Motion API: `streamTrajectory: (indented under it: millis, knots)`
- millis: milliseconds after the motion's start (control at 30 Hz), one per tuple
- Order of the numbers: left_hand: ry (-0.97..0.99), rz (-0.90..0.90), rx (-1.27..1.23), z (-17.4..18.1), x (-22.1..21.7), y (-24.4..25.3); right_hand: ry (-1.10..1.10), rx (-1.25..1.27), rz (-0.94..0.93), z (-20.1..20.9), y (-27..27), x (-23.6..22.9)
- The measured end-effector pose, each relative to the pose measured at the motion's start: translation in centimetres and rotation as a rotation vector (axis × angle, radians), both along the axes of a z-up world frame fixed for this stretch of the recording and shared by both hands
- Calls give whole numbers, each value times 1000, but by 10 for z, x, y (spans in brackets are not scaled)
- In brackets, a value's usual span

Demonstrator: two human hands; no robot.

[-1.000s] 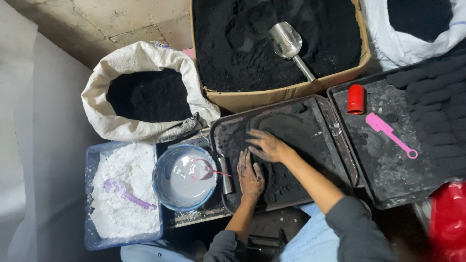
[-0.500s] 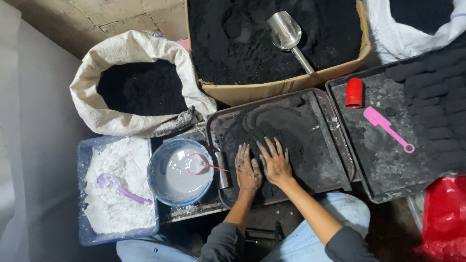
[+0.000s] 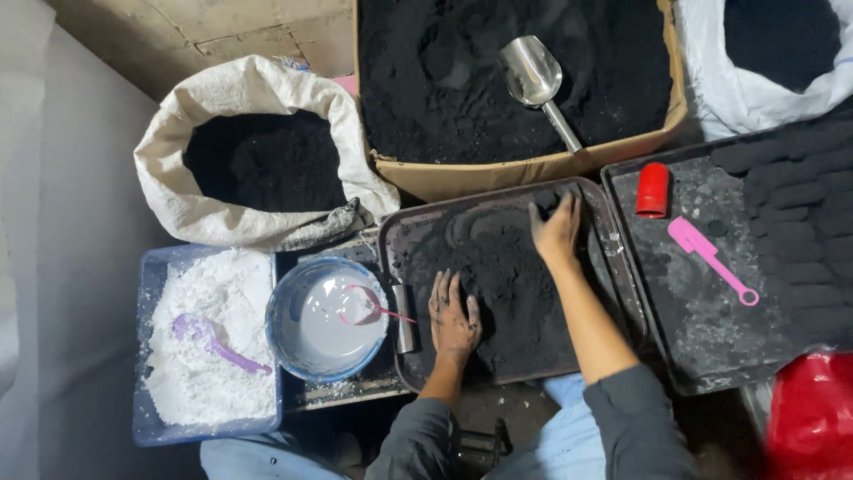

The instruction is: The person mixes a black powder with a white liquid in a tray using their hands. They knead the mixture into a cohesive mass and then shape it into small cylindrical briquettes, placing the finished pieces onto a tray to the right.

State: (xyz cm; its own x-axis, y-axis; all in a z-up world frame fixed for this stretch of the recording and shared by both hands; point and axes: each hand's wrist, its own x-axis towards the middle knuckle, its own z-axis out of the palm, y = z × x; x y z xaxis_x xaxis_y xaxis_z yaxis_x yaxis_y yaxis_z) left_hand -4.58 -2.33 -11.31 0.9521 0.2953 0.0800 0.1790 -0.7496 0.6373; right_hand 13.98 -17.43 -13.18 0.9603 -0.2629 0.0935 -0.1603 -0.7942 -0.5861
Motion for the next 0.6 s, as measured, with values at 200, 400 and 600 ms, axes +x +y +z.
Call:
streamTrajectory:
  millis: [200, 400, 600]
  knots:
    - [19, -15, -16, 4, 0, 1, 94, -33, 124, 18, 7, 22]
    - [-4, -13, -35, 2, -1, 2, 80, 280, 201, 34, 2, -41]
    - [-27, -15, -19, 6, -2, 2, 209, 736, 50, 22, 12, -100]
